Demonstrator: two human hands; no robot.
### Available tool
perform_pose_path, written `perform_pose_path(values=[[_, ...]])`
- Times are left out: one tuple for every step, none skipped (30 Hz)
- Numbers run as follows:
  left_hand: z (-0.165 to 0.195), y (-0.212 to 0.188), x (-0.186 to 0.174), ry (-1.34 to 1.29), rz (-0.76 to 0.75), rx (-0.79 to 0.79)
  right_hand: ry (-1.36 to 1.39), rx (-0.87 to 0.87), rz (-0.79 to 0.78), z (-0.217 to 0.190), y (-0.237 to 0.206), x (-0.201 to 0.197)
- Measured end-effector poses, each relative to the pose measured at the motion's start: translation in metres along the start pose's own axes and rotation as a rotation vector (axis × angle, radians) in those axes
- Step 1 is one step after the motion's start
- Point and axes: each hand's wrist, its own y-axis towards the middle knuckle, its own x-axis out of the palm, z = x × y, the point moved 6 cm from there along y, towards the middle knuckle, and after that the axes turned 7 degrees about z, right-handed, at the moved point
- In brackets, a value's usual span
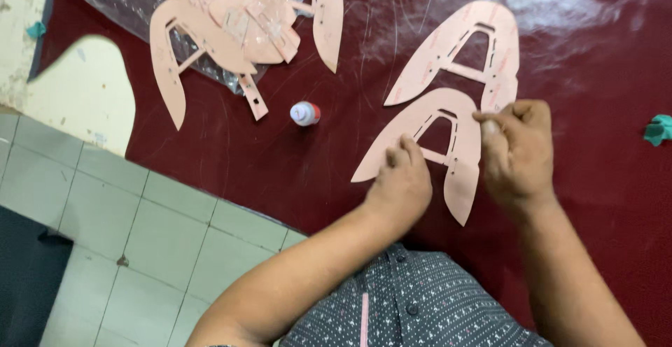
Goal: The person arranges pink paper shoe pattern pieces on a maroon leather sheet, then opens a small glue bottle and applies glue with a green sponge dauber. They press and align the pattern pieces onto the leather, repositioning them and adding more pieces as they work across the sheet.
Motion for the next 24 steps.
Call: perform_pose_path(values=[[-0.002,-0.001,0.003,-0.087,-0.073,0.039,0.014,0.008,-0.001,0.001,0.002,-0.002],[-0.010,-0.002,0.006,-0.170,-0.139,0.079,0.033,0.049,-0.014,0.004,0.003,-0.002],[-0.017,-0.002,0.009,-0.252,-0.200,0.122,0.050,0.089,-0.022,0.007,0.002,-0.002],[-0.026,-0.002,0.008,-0.348,-0.201,0.065,0.066,0.130,-0.035,0.011,0.000,-0.003],[-0.034,-0.004,0.007,-0.445,-0.205,0.009,0.036,0.139,-0.093,0.012,-0.006,0.000],[-0.041,-0.004,0.007,-0.540,-0.209,-0.046,0.008,0.146,-0.149,0.014,-0.012,0.003],[-0.047,-0.002,0.005,-0.538,-0.162,-0.041,-0.019,0.154,-0.202,0.016,-0.020,0.006],[-0.050,0.000,0.003,-0.540,-0.120,-0.036,-0.036,0.197,-0.214,0.019,-0.031,0.006],[-0.052,0.001,0.001,-0.545,-0.078,-0.029,-0.055,0.243,-0.225,0.020,-0.045,0.007],[-0.054,0.002,0.002,-0.570,-0.083,-0.037,-0.074,0.288,-0.236,0.023,-0.059,0.006],[-0.057,0.002,0.003,-0.594,-0.090,-0.047,-0.066,0.332,-0.259,0.024,-0.073,0.005],[-0.059,0.003,0.005,-0.618,-0.097,-0.055,-0.057,0.376,-0.282,0.025,-0.089,0.006],[-0.061,0.003,0.008,-0.634,-0.110,-0.062,-0.047,0.421,-0.303,0.025,-0.105,0.006],[-0.063,0.002,0.010,-0.652,-0.126,-0.071,-0.016,0.460,-0.357,0.023,-0.122,0.009],[-0.064,0.001,0.013,-0.670,-0.140,-0.079,0.014,0.498,-0.409,0.019,-0.138,0.012],[-0.065,0.003,0.014,-0.674,-0.130,-0.069,0.045,0.531,-0.458,0.015,-0.152,0.014],[-0.067,0.003,0.015,-0.675,-0.120,-0.060,0.076,0.540,-0.529,0.009,-0.165,0.018],[-0.069,0.003,0.015,-0.678,-0.112,-0.052,0.108,0.551,-0.603,0.000,-0.180,0.023],[-0.070,0.004,0.018,-0.695,-0.134,-0.048,0.141,0.559,-0.675,-0.009,-0.193,0.027],[-0.073,0.006,0.020,-0.711,-0.153,-0.046,0.168,0.617,-0.715,-0.014,-0.204,0.030],[-0.074,0.007,0.022,-0.727,-0.174,-0.044,0.196,0.675,-0.757,-0.020,-0.215,0.034],[-0.075,0.008,0.022,-0.750,-0.171,-0.041,0.224,0.734,-0.799,-0.024,-0.224,0.036],[-0.077,0.009,0.021,-0.772,-0.167,-0.036,0.192,0.691,-0.761,-0.027,-0.225,0.035],[-0.078,0.010,0.021,-0.795,-0.162,-0.030,0.158,0.648,-0.721,-0.030,-0.226,0.034]])
